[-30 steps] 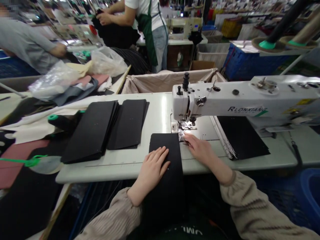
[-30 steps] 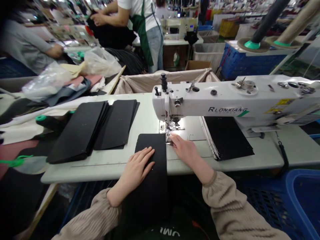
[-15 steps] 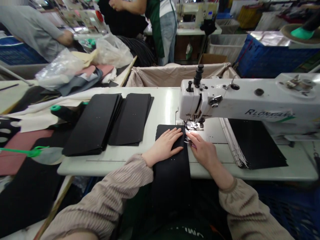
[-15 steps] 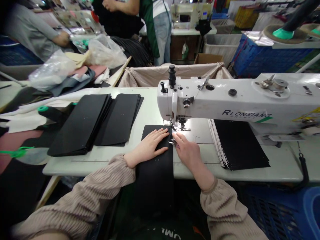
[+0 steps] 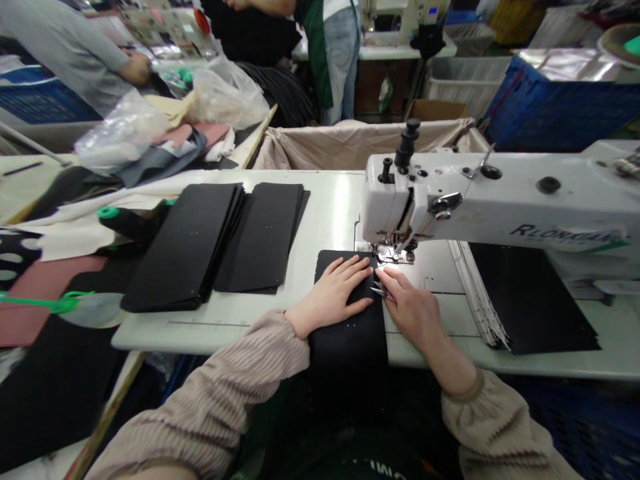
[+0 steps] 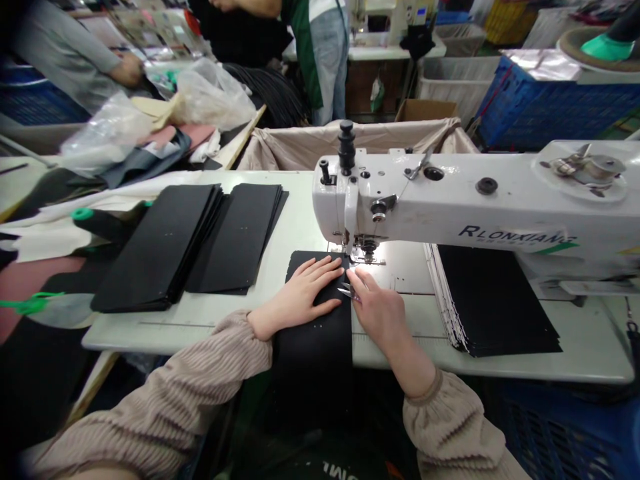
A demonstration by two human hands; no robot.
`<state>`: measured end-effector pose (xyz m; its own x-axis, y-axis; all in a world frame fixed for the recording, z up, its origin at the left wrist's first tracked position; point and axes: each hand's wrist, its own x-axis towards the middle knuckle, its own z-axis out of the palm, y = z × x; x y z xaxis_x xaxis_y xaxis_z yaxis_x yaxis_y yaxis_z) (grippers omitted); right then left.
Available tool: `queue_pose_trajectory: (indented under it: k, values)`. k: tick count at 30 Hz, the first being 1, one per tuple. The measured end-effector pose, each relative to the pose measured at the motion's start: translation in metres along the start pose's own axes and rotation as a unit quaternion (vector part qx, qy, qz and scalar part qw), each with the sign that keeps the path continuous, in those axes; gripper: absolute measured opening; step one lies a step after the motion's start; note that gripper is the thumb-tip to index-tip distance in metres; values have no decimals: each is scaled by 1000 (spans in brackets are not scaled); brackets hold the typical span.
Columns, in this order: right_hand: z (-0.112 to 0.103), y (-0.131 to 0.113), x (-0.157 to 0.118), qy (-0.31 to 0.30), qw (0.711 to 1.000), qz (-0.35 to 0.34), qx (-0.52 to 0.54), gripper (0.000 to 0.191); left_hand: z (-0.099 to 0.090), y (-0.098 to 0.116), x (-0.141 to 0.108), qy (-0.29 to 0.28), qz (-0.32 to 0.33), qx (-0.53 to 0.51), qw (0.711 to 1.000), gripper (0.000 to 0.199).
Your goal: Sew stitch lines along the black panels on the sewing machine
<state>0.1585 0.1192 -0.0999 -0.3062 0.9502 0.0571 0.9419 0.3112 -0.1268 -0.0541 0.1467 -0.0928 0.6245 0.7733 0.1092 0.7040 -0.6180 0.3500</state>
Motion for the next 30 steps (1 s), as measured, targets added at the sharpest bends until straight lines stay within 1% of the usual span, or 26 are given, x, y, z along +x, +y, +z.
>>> queue_pose_trajectory:
  k: [12,26,30]
  values:
    - [1,-2,1,3,1000,-1,-20,50,3,-3,1,18,7,-16,1000,61]
    - [2,-3,1,0,999,4,-36,50,0,-8,4,20,15,-19,1000,57]
    - [2,-2,1,2,999,0,-35,50,1,-10,3,30,25,-10,999,49]
